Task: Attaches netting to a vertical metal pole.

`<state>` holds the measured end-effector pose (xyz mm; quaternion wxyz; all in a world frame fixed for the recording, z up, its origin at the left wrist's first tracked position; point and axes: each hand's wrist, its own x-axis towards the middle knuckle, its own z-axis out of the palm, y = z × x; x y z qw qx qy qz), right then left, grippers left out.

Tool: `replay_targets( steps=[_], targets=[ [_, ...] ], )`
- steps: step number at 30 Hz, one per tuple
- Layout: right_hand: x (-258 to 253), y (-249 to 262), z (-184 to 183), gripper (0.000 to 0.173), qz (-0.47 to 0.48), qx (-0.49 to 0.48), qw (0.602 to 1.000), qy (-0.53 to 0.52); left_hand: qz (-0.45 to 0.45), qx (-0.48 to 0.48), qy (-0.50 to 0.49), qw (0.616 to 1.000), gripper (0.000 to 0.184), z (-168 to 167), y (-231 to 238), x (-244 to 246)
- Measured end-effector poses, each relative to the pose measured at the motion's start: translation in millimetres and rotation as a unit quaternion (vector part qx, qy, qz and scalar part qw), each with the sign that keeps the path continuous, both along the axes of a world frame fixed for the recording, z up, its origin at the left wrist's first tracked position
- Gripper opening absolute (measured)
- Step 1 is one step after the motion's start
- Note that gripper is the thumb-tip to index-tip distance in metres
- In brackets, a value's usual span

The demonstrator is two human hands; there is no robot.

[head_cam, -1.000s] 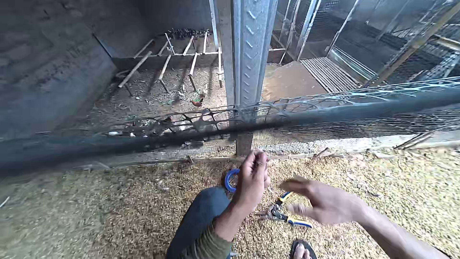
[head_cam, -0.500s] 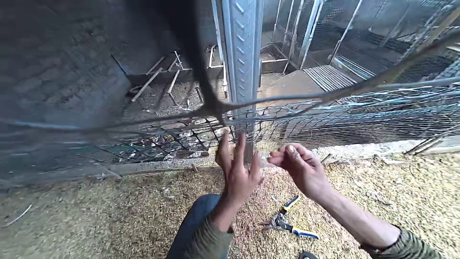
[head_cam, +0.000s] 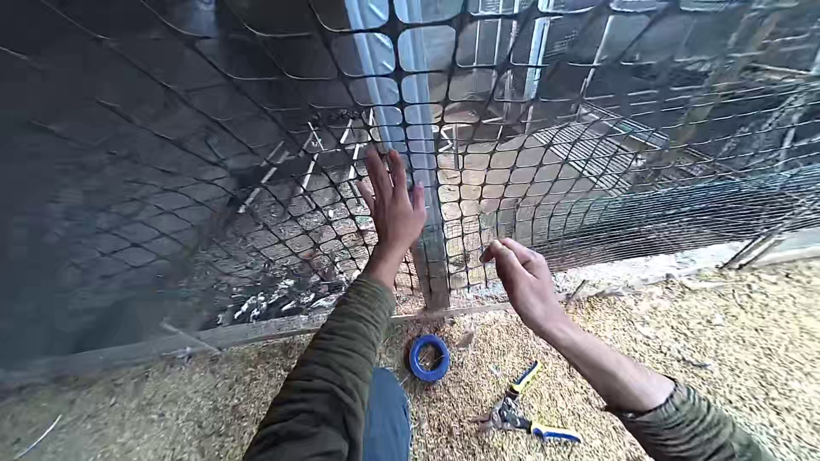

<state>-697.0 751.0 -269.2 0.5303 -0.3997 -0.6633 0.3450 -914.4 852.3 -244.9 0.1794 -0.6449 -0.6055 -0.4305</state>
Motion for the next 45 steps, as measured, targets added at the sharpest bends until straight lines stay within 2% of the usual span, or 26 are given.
replay_targets(
  steps=[3, 6, 14, 19, 22, 27, 32, 33, 38, 40, 45],
  targets=[
    [6, 12, 13, 0.041, -0.044, 0.004, 0.998, -0.052, 0.002, 0.008, -0.004, 1.000, 0.074, 2, 10, 0],
    [12, 22, 24, 0.039, -0.058, -0.025, 0.992, -0.106, 0.029, 0.000, 0.009, 1.000, 0.084, 1, 15, 2],
    [29, 32, 20, 0.039, -0.020, -0.046, 0.989, -0.135, 0.030, -0.008, 0.015, 0.999, 0.094, -11, 10, -3],
    [24, 42, -1, 0.037, 0.068, -0.037, 0.976, -0.203, -0.008, -0.048, 0.054, 0.997, 0.132, -7, 8, -16],
    [12, 59, -25, 0.033, 0.060, 0.012, 0.963, -0.263, -0.010, -0.062, 0.085, 0.994, 0.140, -7, 11, -23],
    [-1, 107, -58, 0.057, 0.023, 0.016, 0.925, -0.378, 0.026, -0.041, 0.098, 0.994, 0.132, -14, 17, -15],
    [-24, 133, -59, 0.044, -0.034, 0.050, 0.928, -0.368, 0.012, -0.005, 0.104, 0.994, 0.100, -26, 12, -22],
    [-26, 135, -58, 0.044, -0.044, 0.052, 0.926, -0.372, 0.010, 0.004, 0.113, 0.994, 0.099, -31, 14, -24],
    [-29, 148, -60, 0.043, -0.063, 0.067, 0.922, -0.375, 0.037, -0.047, 0.163, 0.985, 0.126, -40, 8, -29],
    [-30, 148, -60, 0.043, -0.065, 0.063, 0.922, -0.376, 0.053, -0.081, 0.172, 0.980, 0.129, -40, 7, -27],
    [-30, 139, -53, 0.045, -0.065, 0.048, 0.924, -0.374, 0.045, -0.091, 0.155, 0.983, 0.132, -40, 14, -24]
  ],
)
